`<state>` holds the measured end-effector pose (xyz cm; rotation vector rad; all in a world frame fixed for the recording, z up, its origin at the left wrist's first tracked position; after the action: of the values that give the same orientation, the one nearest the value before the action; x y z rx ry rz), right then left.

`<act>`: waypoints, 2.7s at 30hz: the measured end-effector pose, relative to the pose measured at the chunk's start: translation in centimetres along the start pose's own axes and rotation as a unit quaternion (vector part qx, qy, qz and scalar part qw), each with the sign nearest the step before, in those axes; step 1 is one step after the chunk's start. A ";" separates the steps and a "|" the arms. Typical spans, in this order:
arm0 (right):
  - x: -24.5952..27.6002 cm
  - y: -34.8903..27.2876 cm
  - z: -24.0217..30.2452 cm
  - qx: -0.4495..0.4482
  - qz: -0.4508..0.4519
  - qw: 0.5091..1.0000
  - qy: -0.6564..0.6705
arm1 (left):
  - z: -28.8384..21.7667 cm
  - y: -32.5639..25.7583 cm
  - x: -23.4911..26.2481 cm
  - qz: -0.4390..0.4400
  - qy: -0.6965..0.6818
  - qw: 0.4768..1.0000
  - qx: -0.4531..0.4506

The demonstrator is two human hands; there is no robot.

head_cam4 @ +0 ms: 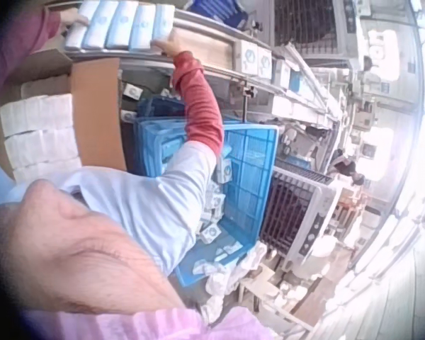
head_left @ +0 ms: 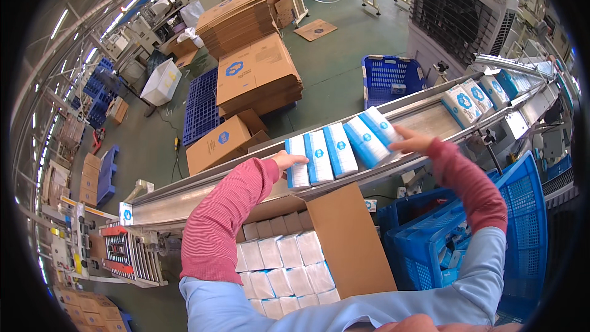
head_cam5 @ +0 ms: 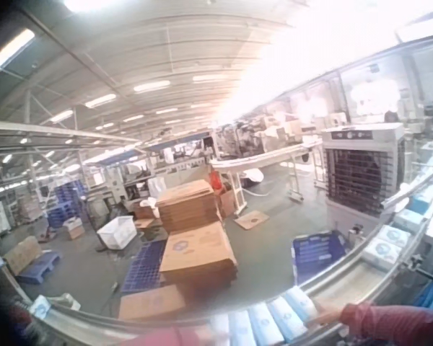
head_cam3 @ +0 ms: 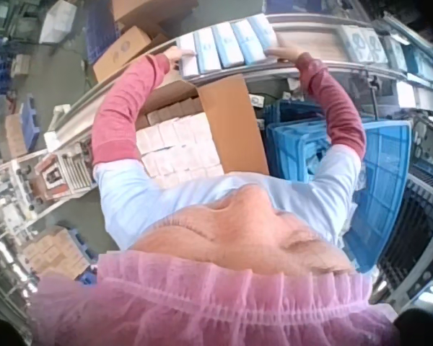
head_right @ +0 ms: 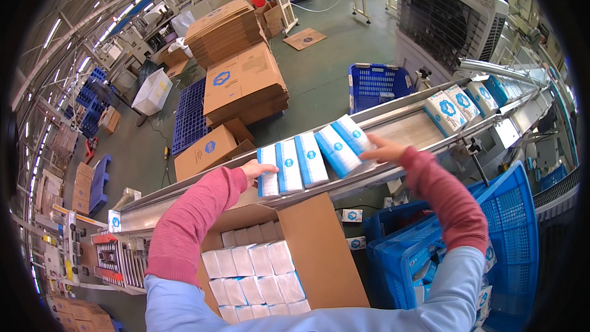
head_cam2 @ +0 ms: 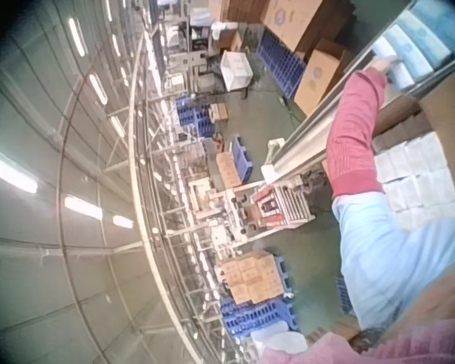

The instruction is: The person picks up packs of tissues from a conveyor belt and a blue bin, arranges them into cardboard boxes, and then moves the filled boxes onto a different conveyor belt.

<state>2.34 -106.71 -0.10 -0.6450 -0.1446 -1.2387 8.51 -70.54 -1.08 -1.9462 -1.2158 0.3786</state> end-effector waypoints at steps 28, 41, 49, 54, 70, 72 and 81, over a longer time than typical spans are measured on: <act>-25.7 -13.2 17.8 0.335 -0.128 0.803 -0.477 | 20.4 -24.5 8.1 -0.259 0.309 0.844 -0.354; -27.4 -1.4 18.0 -0.053 0.273 0.923 -0.266 | 14.7 -18.0 12.9 0.108 0.164 0.981 0.004; -29.1 -8.8 20.5 0.509 -0.024 0.696 -0.506 | 17.2 -22.8 10.2 -0.089 0.574 0.689 -0.434; -34.5 -2.8 15.8 0.498 0.082 0.682 -0.529 | 19.2 -15.3 10.9 0.027 0.560 0.655 -0.506; -56.6 -32.9 -6.4 0.041 0.314 0.947 -0.049 | 14.1 -21.9 11.4 -0.258 0.435 0.760 -0.409; -61.0 -32.7 -13.7 0.208 0.020 0.972 -0.103 | 18.7 -21.8 8.5 -0.208 0.456 0.725 -0.472; -46.4 -32.8 11.6 0.378 -0.031 0.871 -0.312 | 30.3 -22.7 7.1 -0.123 0.416 0.765 -0.476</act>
<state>-40.62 -67.76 1.36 -0.3197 -1.1423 -0.8839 -20.54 -45.23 -2.29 -2.2333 -1.0528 -1.3821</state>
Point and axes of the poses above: each hand's wrist, its own y-axis towards the middle knuckle, its own x-axis out of the back of the hand, z = x × y, the point moved 4 cm from there along y, towards the middle knuckle, and after that the axes turned 8 degrees about -y, right-handed, at the moved point
